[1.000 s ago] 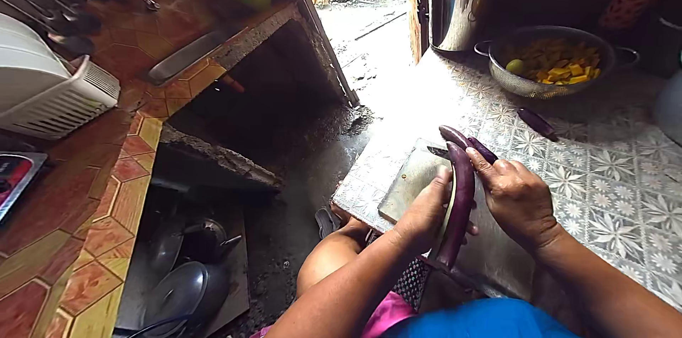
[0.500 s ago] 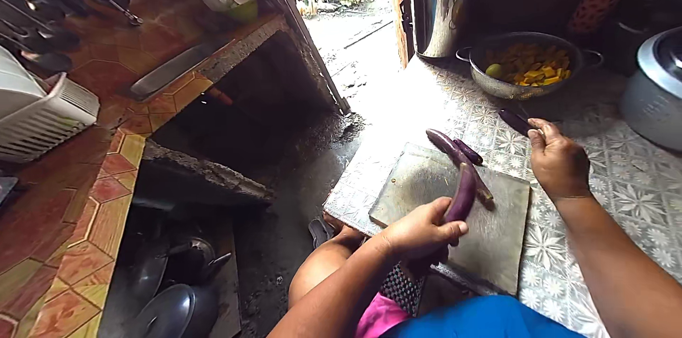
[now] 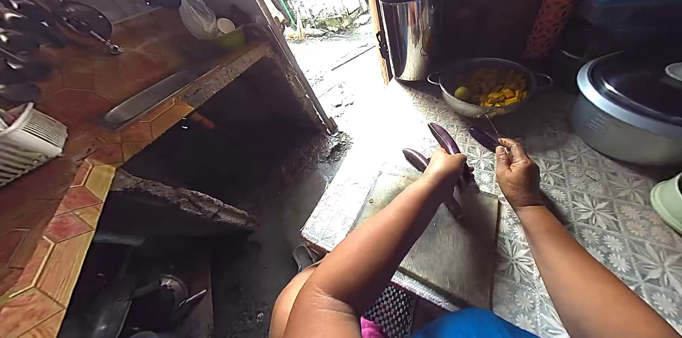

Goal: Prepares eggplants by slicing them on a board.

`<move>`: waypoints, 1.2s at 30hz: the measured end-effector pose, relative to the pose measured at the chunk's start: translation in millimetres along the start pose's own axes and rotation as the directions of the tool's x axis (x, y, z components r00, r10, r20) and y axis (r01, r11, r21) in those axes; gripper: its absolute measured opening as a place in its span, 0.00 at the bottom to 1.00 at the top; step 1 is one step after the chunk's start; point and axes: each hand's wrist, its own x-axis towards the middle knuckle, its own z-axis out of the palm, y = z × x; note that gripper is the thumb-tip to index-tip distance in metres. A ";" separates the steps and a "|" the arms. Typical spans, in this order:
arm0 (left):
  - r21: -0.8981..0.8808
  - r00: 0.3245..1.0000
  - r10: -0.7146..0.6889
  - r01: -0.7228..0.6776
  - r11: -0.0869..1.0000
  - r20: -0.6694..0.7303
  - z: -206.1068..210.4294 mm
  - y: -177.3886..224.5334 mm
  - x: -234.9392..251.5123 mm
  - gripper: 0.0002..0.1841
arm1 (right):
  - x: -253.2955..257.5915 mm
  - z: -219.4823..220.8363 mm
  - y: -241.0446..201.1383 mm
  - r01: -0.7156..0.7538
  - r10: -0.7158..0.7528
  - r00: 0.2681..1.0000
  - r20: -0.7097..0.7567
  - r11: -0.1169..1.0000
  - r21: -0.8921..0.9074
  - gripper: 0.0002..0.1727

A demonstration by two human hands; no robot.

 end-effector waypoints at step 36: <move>-0.714 0.939 0.049 -0.293 0.636 -0.341 -118.3 -18.6 -49.2 0.20 | -52.7 -9.9 -98.4 0.052 -0.307 0.844 0.439 0.863 0.503 0.27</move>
